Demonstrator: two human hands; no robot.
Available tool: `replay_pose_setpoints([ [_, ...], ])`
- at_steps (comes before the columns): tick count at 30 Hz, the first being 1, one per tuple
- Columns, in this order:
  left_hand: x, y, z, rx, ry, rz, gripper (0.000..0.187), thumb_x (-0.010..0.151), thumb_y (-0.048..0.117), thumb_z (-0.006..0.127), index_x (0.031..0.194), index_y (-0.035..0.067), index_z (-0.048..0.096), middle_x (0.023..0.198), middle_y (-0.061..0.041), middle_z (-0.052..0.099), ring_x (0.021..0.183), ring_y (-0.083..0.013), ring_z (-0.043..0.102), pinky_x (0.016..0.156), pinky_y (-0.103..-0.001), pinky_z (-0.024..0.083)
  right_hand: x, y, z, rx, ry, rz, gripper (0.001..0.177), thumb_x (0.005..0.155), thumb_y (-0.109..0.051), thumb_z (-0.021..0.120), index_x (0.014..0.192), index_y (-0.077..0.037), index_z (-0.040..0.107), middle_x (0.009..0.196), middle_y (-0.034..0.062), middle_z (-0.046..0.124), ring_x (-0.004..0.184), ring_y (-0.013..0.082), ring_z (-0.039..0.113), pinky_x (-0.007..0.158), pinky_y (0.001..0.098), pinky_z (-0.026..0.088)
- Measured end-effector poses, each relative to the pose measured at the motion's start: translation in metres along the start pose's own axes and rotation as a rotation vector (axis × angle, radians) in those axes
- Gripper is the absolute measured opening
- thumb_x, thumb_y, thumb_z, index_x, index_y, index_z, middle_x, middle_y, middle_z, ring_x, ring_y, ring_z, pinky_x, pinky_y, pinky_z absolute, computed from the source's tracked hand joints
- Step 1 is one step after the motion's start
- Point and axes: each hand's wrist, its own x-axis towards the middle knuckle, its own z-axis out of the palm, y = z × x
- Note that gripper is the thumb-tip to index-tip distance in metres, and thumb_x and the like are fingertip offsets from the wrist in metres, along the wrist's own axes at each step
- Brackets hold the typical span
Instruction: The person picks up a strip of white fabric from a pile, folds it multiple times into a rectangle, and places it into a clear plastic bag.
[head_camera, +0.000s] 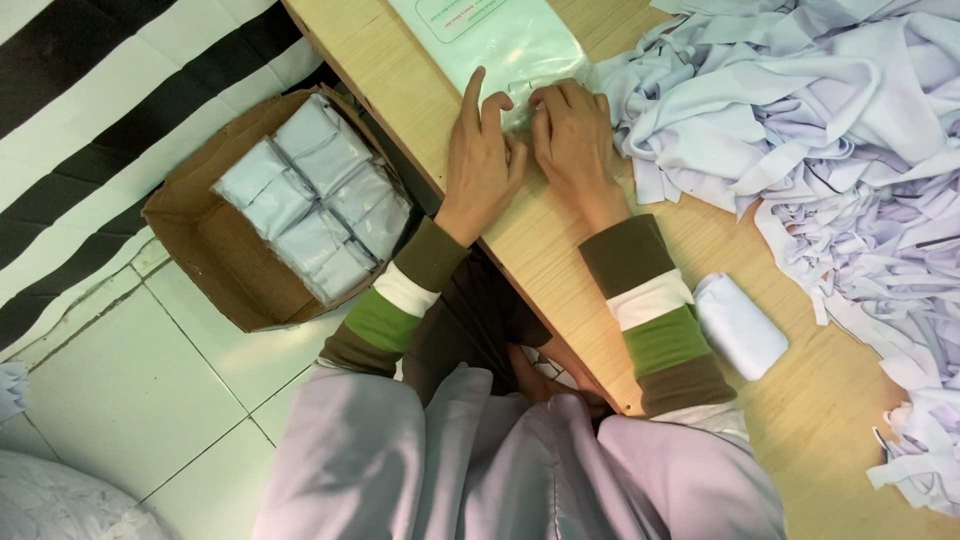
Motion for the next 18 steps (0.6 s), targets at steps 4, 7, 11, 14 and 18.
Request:
replay_pose_setpoints([
  [4, -0.004, -0.004, 0.008, 0.036, -0.044, 0.049, 0.053, 0.098, -0.003, 0.051, 0.147, 0.006, 0.034, 0.163, -0.029, 0.02, 0.151, -0.0471, 0.036, 0.119, -0.057, 0.044, 0.004, 0.008, -0.002, 0.14, -0.056, 0.013, 0.025, 0.094, 0.006, 0.051, 0.112, -0.005, 0.065, 0.117, 0.0156, 0.06, 0.101, 0.0323, 0.065, 0.072, 0.0434, 0.048],
  [7, -0.006, -0.005, 0.016, 0.185, -0.166, -0.032, 0.077, 0.104, 0.015, 0.047, 0.166, 0.01, 0.003, 0.174, -0.013, 0.017, 0.162, -0.0397, 0.019, 0.128, -0.063, 0.028, 0.0, 0.011, 0.002, -0.015, -0.138, -0.016, 0.049, 0.089, 0.001, 0.058, 0.137, -0.01, 0.06, 0.141, 0.0177, 0.054, 0.122, 0.0358, 0.061, 0.078, 0.0477, 0.051],
  [11, -0.002, -0.004, 0.017, 0.451, -0.254, -0.012, 0.072, 0.103, 0.026, 0.048, 0.166, 0.015, 0.013, 0.171, -0.018, 0.023, 0.159, -0.0366, 0.021, 0.126, -0.057, 0.03, -0.008, 0.01, 0.0, -0.096, -0.132, -0.019, 0.037, 0.094, -0.007, 0.063, 0.129, -0.01, 0.074, 0.149, 0.0142, 0.057, 0.113, 0.027, 0.069, 0.078, 0.043, 0.045],
  [14, -0.003, -0.005, 0.018, 0.44, -0.262, -0.018, 0.072, 0.103, 0.026, 0.048, 0.165, 0.013, 0.015, 0.17, -0.019, 0.023, 0.159, -0.0365, 0.02, 0.127, -0.057, 0.028, -0.017, 0.009, -0.001, -0.13, -0.127, -0.002, 0.038, 0.094, -0.009, 0.067, 0.132, -0.013, 0.073, 0.14, 0.0144, 0.06, 0.113, 0.0272, 0.068, 0.08, 0.0432, 0.045],
  [18, -0.003, -0.005, 0.019, 0.457, -0.252, -0.01, 0.069, 0.102, 0.027, 0.048, 0.163, 0.01, 0.021, 0.168, -0.02, 0.025, 0.158, -0.037, 0.022, 0.126, -0.057, 0.028, -0.027, 0.012, 0.003, -0.208, -0.009, -0.073, 0.016, 0.086, -0.004, 0.069, 0.099, -0.012, 0.075, 0.11, 0.0026, 0.072, 0.091, 0.0182, 0.068, 0.076, 0.0366, 0.04],
])
